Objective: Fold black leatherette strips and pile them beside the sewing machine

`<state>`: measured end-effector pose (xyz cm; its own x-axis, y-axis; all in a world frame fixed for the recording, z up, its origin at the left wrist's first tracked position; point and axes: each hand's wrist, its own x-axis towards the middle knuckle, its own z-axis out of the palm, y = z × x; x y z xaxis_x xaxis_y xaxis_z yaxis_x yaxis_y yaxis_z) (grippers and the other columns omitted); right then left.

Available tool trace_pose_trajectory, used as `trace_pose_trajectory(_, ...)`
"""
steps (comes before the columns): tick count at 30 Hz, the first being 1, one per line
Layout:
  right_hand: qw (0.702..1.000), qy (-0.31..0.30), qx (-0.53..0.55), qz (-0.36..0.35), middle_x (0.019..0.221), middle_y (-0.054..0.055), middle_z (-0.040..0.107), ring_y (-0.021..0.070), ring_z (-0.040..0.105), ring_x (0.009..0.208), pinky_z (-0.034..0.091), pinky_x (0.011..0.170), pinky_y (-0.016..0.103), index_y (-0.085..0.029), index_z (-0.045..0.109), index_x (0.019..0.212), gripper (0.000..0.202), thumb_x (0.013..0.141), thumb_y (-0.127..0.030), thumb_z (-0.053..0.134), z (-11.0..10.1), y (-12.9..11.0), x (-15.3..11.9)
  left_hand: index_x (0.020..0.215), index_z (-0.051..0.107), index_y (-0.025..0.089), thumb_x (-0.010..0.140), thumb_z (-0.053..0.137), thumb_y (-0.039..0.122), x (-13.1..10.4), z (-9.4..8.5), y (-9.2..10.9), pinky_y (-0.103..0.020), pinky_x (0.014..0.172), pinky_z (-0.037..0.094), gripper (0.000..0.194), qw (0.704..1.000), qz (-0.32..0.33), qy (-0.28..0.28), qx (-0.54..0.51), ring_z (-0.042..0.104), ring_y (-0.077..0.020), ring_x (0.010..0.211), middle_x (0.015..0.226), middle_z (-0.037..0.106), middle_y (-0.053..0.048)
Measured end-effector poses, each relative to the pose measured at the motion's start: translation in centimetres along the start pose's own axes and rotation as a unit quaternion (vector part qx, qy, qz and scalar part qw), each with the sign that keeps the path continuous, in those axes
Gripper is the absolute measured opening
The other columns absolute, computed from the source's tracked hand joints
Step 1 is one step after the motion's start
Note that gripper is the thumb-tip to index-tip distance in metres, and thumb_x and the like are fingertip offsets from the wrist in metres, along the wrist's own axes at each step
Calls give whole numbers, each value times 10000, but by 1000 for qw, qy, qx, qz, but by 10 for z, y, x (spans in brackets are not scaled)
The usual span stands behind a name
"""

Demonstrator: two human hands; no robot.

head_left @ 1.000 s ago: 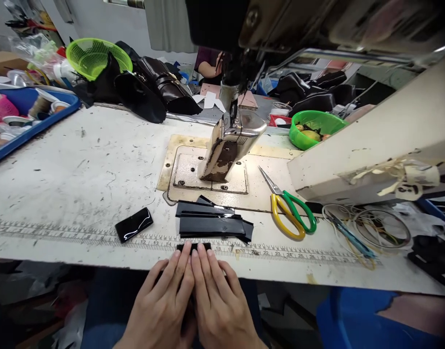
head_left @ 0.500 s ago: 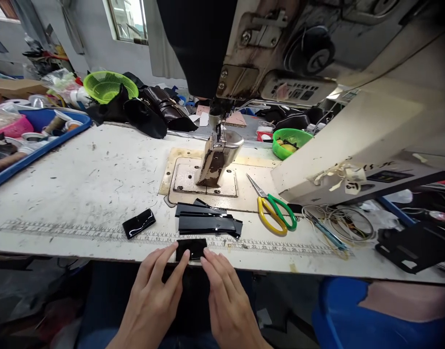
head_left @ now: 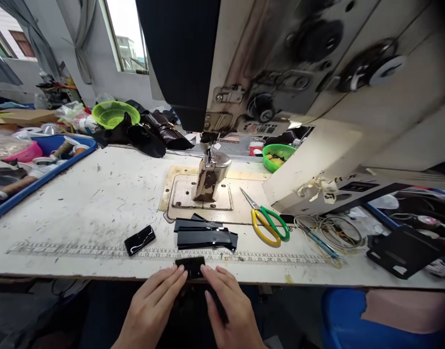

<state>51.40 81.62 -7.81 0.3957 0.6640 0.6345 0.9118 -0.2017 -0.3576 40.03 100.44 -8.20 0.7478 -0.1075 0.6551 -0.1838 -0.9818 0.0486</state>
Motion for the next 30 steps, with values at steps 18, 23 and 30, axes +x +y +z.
trace_pose_trajectory(18, 979, 85, -134, 129, 1030, 65, 718, 272, 599, 952, 392, 931, 515, -227, 647, 1064, 136, 1012, -218, 521, 1, 60, 42, 1136, 662, 180, 1030, 443, 336, 65, 36, -35, -443, 822, 589, 289, 987, -159, -17, 20, 691, -274, 985, 1072, 723, -102)
trace_pose_trajectory(23, 985, 108, -58, 122, 832, 6, 638, 183, 631, 813, 468, 986, 434, -223, 542, 957, 115, 1011, -167, 458, -4, 44, 44, 978, 581, 207, 995, 438, 165, 66, 29, -17, -465, 917, 543, 150, 978, -208, 2, -11, 641, -268, 1093, 1119, 672, -96)
trace_pose_trajectory(30, 971, 74, 92, 209, 960, 29, 685, 150, 699, 791, 577, 647, 208, -243, 614, 1112, 130, 1017, -242, 525, -16, 17, 36, 1061, 543, 236, 1013, 463, 209, 52, 0, 12, -190, 676, 563, 97, 959, -272, -6, -85, 687, -129, 825, 969, 662, -29)
